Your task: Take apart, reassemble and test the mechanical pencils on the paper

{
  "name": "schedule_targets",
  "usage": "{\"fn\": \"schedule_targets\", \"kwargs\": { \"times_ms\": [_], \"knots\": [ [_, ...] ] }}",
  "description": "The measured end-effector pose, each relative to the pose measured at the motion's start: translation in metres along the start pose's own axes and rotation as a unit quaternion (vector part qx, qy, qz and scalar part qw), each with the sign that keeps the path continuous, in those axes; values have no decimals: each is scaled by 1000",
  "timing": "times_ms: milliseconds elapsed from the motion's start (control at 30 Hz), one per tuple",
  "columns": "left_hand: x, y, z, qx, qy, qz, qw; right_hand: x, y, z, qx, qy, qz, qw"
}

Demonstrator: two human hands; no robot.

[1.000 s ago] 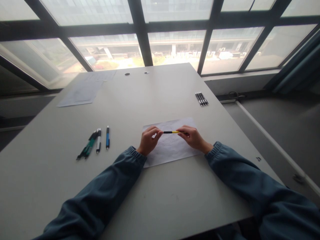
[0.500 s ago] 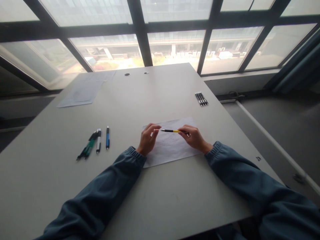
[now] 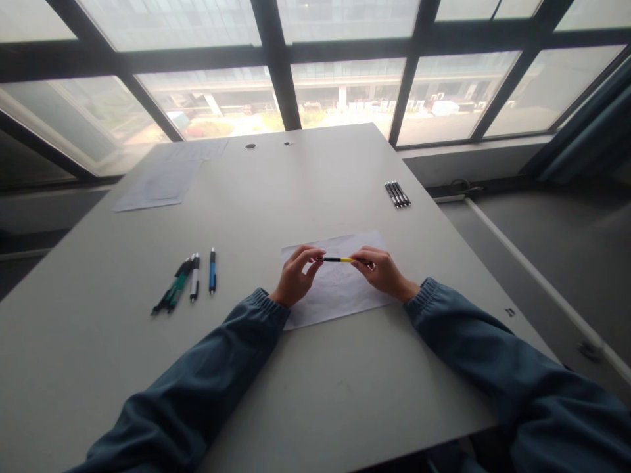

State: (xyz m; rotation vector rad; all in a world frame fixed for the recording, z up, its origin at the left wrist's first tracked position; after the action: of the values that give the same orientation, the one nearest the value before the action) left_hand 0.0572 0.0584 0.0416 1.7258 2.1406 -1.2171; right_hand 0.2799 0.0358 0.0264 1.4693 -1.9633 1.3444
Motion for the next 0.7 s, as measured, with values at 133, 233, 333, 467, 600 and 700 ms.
{"fn": "schedule_targets", "kwargs": {
  "times_ms": [133,233,333,467,600,700],
  "knots": [
    [2,1,1,13,-14,-2,1000,1,0,0,9,-12,5,1000],
    [3,2,1,35,-21,7,999,1,1,0,11,-23,8,1000],
    [4,3,2,50,-33,1,998,1,2,1,13,-37,14,999],
    [6,3,4,58,-59,-22,996,0,3,1,16,-50,23,998],
    [9,2,5,50,-78,-17,996,1,2,2,13,-50,33,998],
    [10,2,4,34,-65,-16,997,1,1,1,10,-51,43,998]
  ]
}}
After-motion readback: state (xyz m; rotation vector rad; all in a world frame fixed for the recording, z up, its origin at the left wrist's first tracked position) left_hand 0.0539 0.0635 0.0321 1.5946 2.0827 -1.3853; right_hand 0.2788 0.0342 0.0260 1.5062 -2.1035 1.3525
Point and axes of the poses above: each hand's wrist, its own z-axis away from the middle knuckle, its own y-axis out of the palm, x = y × z, the point moved 4 cm from there along -z, towards the middle knuckle, and after that the axes turned 1 degree about -y, right-handed, at the moved point
